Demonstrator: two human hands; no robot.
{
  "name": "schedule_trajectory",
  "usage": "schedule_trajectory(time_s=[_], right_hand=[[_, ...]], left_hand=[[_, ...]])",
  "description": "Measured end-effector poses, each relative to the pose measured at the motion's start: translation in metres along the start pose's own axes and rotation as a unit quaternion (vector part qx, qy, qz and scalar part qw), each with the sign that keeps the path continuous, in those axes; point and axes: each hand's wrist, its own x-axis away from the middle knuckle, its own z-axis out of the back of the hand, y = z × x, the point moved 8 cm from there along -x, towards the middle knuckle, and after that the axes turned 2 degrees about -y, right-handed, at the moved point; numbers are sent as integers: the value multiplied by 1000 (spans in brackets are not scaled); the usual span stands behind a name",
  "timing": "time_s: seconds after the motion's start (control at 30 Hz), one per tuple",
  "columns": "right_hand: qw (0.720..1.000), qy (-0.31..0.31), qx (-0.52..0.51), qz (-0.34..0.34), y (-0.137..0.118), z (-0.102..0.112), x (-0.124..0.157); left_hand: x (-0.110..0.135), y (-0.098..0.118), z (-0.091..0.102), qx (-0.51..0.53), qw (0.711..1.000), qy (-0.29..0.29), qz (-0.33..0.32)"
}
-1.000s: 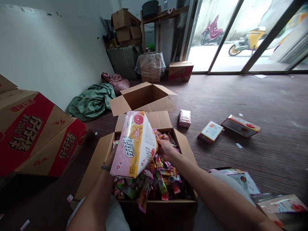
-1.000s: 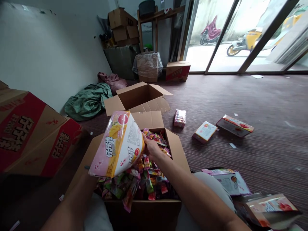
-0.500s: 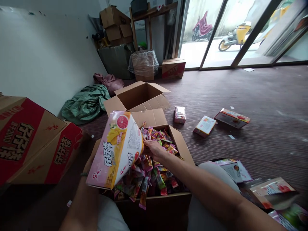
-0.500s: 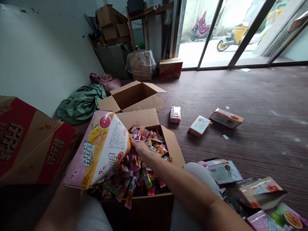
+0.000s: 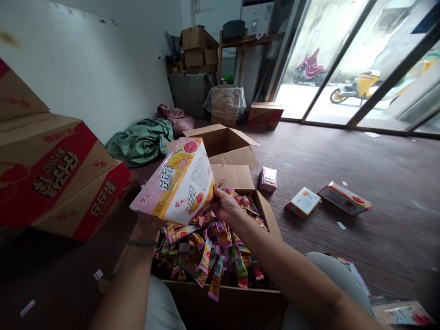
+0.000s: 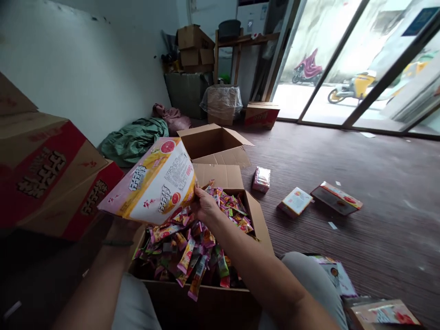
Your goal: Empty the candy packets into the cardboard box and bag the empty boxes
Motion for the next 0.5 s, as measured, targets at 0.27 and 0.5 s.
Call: schedule_trajectory(time_s=[0.27,0.5], right_hand=[[996,7,58,65,7,-17,-12],[847,-120,488,172,0,-62,-39]], left_hand=[[32,22,20,-164,983,15,80],[50,43,52,-189,957,200,88]])
